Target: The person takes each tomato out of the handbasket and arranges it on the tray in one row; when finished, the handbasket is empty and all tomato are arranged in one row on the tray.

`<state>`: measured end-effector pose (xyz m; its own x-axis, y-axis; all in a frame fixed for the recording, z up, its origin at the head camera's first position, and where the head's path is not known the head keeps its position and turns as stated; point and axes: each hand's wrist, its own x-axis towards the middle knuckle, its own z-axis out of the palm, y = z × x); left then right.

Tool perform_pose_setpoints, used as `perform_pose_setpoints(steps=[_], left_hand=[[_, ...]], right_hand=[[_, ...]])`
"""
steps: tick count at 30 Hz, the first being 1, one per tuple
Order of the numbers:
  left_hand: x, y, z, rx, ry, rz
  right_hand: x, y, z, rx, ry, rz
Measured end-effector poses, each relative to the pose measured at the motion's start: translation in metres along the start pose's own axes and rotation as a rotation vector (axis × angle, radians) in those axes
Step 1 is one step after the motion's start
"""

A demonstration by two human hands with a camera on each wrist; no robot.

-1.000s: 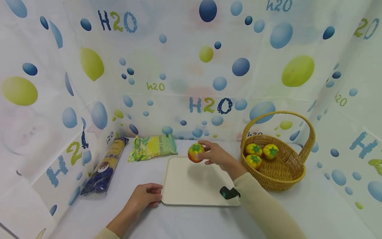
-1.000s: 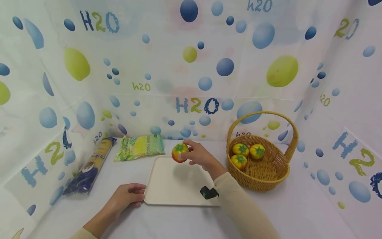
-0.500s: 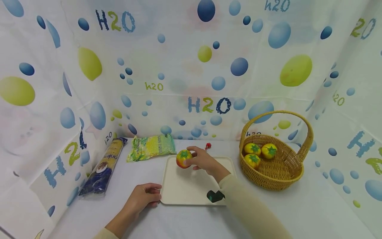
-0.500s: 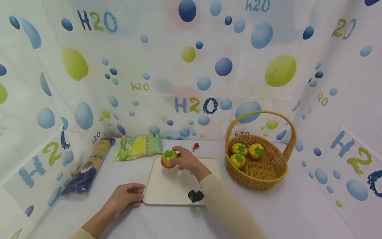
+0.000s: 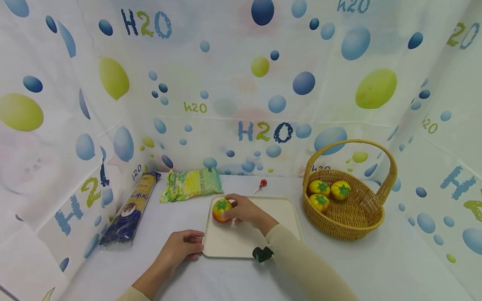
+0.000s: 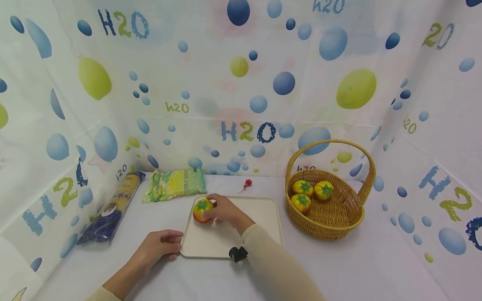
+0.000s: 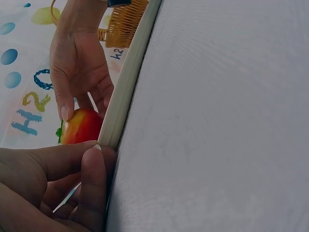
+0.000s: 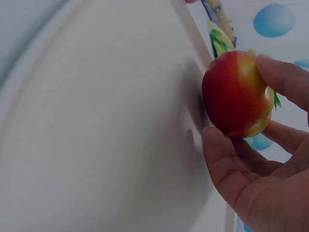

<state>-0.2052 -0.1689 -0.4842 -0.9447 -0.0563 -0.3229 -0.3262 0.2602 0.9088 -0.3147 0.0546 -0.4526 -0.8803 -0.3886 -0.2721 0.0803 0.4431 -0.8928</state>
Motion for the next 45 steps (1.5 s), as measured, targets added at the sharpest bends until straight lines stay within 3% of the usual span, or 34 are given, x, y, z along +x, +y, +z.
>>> perform_pose_setpoints(steps=[8, 45], left_hand=[[-0.001, 0.002, -0.001, -0.001, -0.001, -0.006], [-0.002, 0.001, 0.000, -0.021, -0.004, -0.004]], right_hand=[[-0.007, -0.004, 0.014, 0.011, -0.065, -0.023], [-0.019, -0.004, 0.023, -0.041, -0.072, -0.040]])
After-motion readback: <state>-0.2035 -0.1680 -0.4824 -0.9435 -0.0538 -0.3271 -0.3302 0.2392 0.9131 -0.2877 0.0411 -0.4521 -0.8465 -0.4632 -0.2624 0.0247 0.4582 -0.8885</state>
